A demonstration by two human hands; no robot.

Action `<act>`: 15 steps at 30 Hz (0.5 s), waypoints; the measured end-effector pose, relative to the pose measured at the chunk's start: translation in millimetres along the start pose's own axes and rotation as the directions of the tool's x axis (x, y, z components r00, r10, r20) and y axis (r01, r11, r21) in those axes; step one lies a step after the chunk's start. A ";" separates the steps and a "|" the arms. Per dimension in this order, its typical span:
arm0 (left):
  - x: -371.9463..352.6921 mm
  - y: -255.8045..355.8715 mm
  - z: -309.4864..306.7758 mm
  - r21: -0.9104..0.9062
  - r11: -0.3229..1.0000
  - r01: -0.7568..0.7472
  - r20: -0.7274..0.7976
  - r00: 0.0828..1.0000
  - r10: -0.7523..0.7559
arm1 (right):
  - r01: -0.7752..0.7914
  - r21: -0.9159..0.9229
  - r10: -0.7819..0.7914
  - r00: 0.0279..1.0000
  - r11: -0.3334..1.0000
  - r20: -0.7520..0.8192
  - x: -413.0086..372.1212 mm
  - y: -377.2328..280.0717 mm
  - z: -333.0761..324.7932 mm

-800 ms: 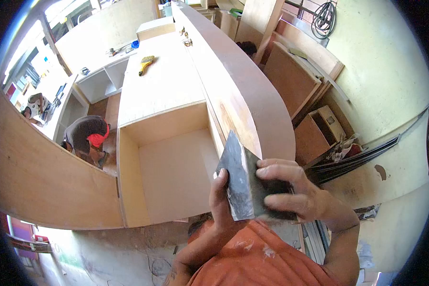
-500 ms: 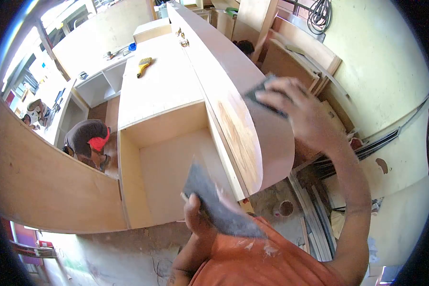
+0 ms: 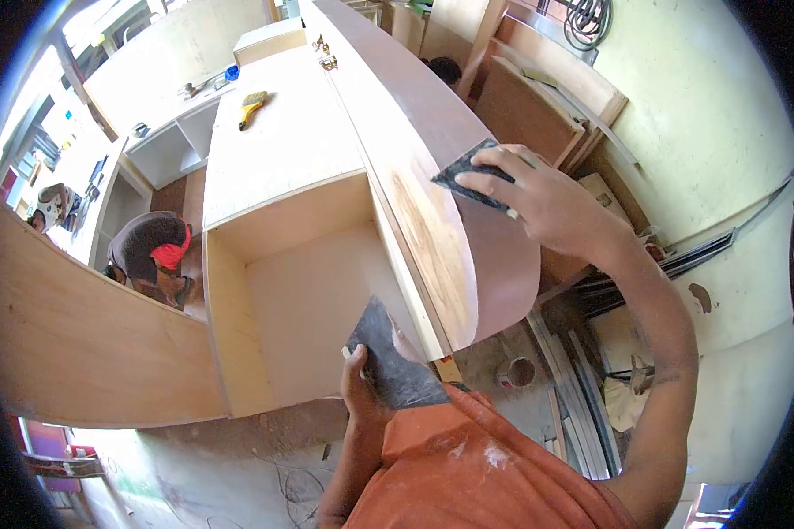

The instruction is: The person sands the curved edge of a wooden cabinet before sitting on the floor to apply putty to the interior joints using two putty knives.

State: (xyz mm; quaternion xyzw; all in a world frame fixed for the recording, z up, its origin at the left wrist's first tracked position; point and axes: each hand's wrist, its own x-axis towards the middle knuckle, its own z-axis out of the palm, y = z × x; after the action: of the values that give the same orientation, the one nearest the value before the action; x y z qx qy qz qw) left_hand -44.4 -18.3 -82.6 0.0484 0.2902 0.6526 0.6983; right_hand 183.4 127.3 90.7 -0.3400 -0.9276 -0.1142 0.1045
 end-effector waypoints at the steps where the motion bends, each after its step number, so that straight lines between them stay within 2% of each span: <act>1: 1.5 -1.9 0.9 0.037 0.998 0.053 -0.048 0.998 -0.051 | -0.003 0.001 0.003 1.000 1.000 0.001 -6.0 -1.1 -1.4; 3: 4.3 -4.5 6.2 0.074 0.991 0.109 -0.096 0.990 -0.102 | 0.064 -0.083 -0.066 0.998 0.995 -0.019 -16.6 -0.9 -4.2; 5: 7.8 -6.6 14.9 0.111 0.984 0.138 0.000 0.990 -0.139 | 0.078 -0.091 -0.079 0.997 0.993 -0.008 -25.4 -1.2 -12.5; 7: 12.1 -8.5 20.2 0.137 0.980 0.146 0.010 0.989 -0.149 | 0.091 -0.099 -0.092 0.996 0.991 0.003 -36.4 -5.2 -27.8; 9: 12.6 -9.6 27.8 0.141 0.966 0.217 0.025 0.975 -0.223 | 0.057 -0.129 -0.043 0.993 0.990 0.109 -46.0 -13.5 -48.3; 10: 11.1 -8.1 33.1 0.124 0.973 0.195 0.029 0.979 -0.200 | -0.009 -0.017 0.010 0.999 1.000 0.032 -52.1 -22.3 -50.3; 12: 6.6 -7.3 50.4 0.142 0.957 0.253 0.046 0.964 -0.261 | -0.054 0.260 0.081 0.992 0.964 -0.096 -64.3 -48.6 -47.8; 13: 4.8 -10.0 59.1 0.136 0.960 0.247 0.056 0.965 -0.256 | 0.028 0.339 0.026 0.988 0.940 -0.154 -67.2 -64.7 -42.9; 14: 2.4 -12.9 67.4 -0.004 0.964 0.267 0.145 0.954 -0.263 | 0.106 0.416 -0.016 0.976 0.903 -0.215 -68.3 -80.6 -35.9; 15: -1.5 -13.4 74.2 -0.140 0.946 0.294 0.233 0.938 -0.257 | 0.183 0.428 -0.113 0.976 0.885 -0.185 -71.1 -89.8 -31.4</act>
State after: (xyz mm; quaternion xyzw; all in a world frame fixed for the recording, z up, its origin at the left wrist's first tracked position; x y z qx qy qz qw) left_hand 2.2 1.5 -26.7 0.0156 0.1607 0.5617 0.8115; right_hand 181.3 8.6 88.6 -0.2256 -0.9415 0.0658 0.2417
